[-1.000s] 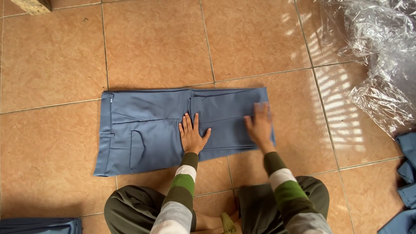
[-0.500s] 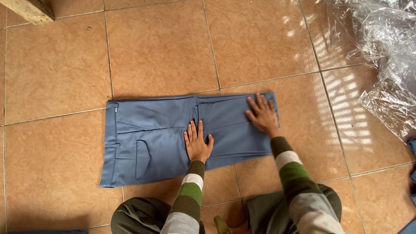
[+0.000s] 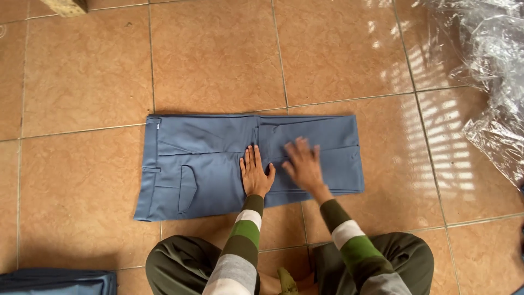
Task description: Folding blue trousers into neat rectangles on the floor of a factory.
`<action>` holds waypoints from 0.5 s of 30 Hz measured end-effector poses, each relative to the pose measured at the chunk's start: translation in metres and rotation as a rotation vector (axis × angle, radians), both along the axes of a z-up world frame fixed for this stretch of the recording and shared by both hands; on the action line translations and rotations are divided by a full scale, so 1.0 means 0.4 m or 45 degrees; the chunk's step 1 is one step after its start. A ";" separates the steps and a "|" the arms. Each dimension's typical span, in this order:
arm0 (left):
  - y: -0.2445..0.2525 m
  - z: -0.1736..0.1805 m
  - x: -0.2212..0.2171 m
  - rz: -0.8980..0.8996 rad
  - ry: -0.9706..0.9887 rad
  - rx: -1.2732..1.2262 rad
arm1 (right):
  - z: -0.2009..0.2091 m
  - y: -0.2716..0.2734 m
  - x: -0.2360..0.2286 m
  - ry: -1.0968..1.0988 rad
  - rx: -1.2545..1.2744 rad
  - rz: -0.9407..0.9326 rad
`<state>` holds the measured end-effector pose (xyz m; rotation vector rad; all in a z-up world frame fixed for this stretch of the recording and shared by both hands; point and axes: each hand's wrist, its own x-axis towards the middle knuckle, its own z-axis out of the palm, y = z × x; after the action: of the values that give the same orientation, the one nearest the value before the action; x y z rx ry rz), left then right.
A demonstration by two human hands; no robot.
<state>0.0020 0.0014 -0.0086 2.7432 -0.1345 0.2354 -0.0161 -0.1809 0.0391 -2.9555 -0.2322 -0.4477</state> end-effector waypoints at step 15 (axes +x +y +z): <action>0.001 0.001 0.002 -0.013 0.028 0.007 | 0.057 -0.319 -0.070 0.511 0.410 -0.768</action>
<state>0.0028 0.0017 -0.0081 2.7488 -0.1432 0.2025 -0.0439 -0.3083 0.0619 -2.6608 0.7155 0.0605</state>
